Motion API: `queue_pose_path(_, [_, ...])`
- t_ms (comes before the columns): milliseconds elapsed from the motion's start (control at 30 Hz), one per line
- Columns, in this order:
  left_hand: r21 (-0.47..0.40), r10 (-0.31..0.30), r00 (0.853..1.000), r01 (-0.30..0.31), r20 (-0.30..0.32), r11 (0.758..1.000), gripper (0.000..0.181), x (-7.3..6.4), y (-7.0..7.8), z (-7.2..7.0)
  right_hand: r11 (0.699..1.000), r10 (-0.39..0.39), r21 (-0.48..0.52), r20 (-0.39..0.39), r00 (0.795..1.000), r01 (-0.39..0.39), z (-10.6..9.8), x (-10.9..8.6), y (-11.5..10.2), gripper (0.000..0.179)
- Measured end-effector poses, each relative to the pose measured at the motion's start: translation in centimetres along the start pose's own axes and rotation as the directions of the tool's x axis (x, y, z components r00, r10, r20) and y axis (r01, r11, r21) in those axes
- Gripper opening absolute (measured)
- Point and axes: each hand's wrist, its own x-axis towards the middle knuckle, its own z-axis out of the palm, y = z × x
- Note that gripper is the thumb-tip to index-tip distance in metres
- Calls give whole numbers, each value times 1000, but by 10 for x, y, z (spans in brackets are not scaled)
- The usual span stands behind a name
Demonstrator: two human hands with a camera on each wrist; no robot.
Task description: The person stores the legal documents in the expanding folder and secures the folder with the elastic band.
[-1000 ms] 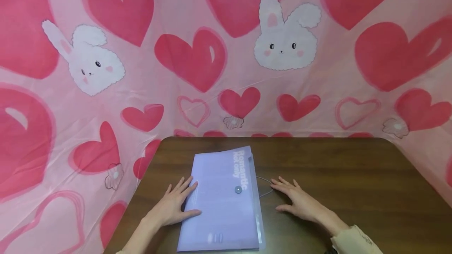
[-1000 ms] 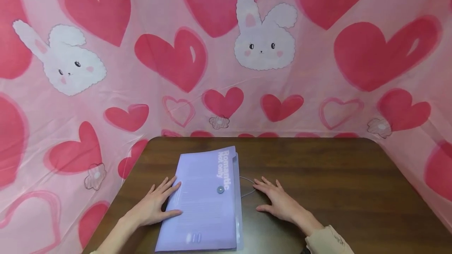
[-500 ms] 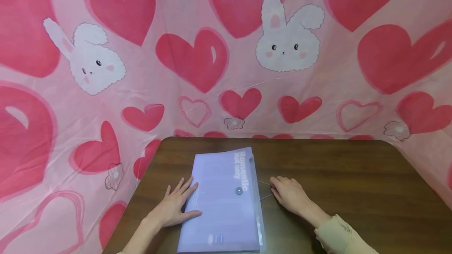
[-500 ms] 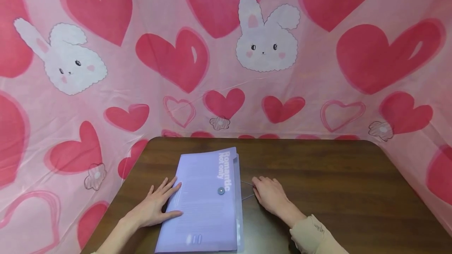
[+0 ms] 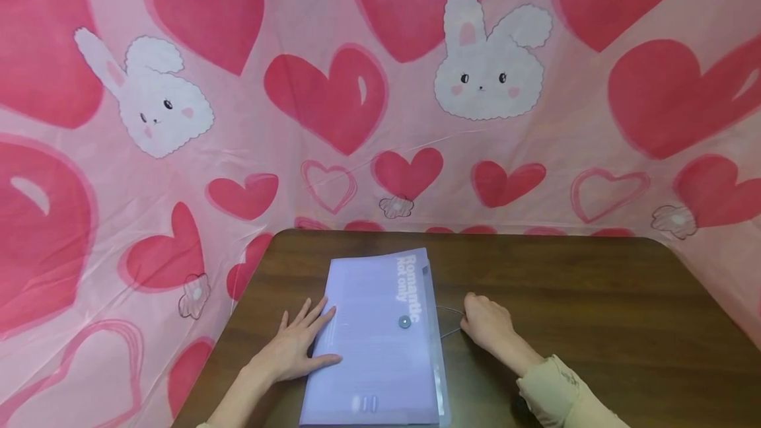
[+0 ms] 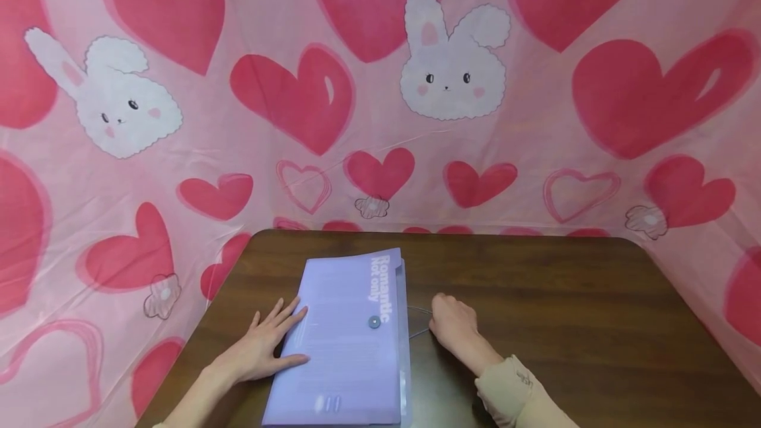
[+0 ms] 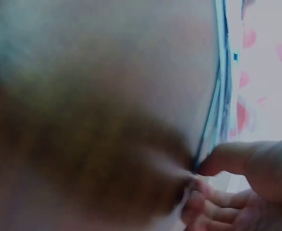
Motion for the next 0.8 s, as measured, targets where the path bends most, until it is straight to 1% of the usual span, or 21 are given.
queue_pose_path(133, [4,0,1000,0,0,1000,98,1,-2,2,1000,-3,30,-14,1000,4,-1,-1,0,25])
queue_pose_path(233, [4,0,1000,0,-3,1000,98,1,-2,3,996,0,89,38,999,-4,-4,-2,2,26])
queue_pose_path(300, [4,2,1000,-2,-5,1000,98,1,-2,3,989,8,147,82,997,-20,-6,-2,5,24])
queue_pose_path(367, [3,6,1000,-6,-7,1000,98,1,-2,4,974,7,222,112,994,-32,-8,-1,7,23])
queue_pose_path(400, [3,7,1000,-7,-8,1000,98,0,-2,4,962,-5,270,119,993,-28,-10,-1,7,22])
queue_pose_path(433, [5,8,1000,-8,-9,1000,98,0,-2,4,949,-16,316,124,992,-24,-12,-2,7,21])
queue_pose_path(500, [4,9,1000,-9,-12,1000,97,0,-2,4,912,-67,410,112,991,16,-19,-4,5,18])
queue_pose_path(600, [3,12,1000,-12,-17,1000,97,-1,-1,4,824,-161,562,111,981,72,-40,-11,-5,11])
queue_pose_path(667, [2,13,1000,-13,-18,1000,97,-1,-1,4,763,-201,642,139,970,66,-56,-15,-13,9])
queue_pose_path(733, [2,16,1000,-16,-21,1000,97,0,0,4,714,-219,700,188,957,26,-69,-19,-21,11])
queue_pose_path(800, [4,19,1000,-19,-25,1000,97,0,0,4,694,-237,720,218,947,8,-76,-20,-25,12])
